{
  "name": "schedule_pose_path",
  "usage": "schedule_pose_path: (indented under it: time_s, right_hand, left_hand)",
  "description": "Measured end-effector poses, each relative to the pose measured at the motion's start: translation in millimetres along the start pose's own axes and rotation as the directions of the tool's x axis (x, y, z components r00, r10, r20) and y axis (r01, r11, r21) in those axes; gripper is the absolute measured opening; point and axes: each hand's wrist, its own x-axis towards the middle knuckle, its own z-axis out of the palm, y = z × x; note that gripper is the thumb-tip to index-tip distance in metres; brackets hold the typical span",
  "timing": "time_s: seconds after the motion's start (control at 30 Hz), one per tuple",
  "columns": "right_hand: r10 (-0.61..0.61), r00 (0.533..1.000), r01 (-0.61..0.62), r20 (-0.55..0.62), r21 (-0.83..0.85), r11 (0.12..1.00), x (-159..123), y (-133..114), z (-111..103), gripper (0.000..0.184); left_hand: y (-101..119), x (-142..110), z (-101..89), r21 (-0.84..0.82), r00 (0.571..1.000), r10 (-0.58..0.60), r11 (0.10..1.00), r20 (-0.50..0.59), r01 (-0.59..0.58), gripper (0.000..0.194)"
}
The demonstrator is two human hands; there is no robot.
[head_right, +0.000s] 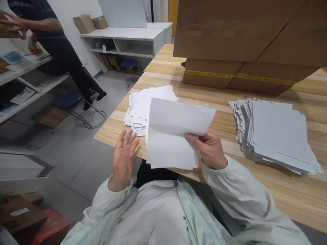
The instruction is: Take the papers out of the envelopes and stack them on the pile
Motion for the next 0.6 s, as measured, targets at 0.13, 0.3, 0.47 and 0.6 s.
schedule_pose_path:
  time_s: [0.13,0.3,0.47,0.6]
  right_hand:
    - [-0.039,0.999,0.039,-0.007,-0.002,0.999,-19,16,-5,0.023]
    - [0.082,0.978,-0.064,0.192,-0.1,0.993,-15,22,-19,0.022]
    - [0.141,0.985,-0.122,0.098,-0.173,0.977,-10,27,-28,0.031]
    - [0.211,0.972,-0.203,0.102,-0.081,0.976,-11,30,-32,0.037]
  left_hand:
    - [-7,14,15.9,-0.206,0.888,-0.349,0.885,0.299,0.417,0.056]
    - [-11,18,32.9,-0.22,0.834,-0.433,0.826,0.341,0.518,0.042]
    - [-10,15,40.2,-0.24,0.828,-0.379,0.832,0.413,0.5,0.053]
    - [-19,17,41.6,-0.262,0.846,-0.436,0.816,0.307,0.515,0.038]
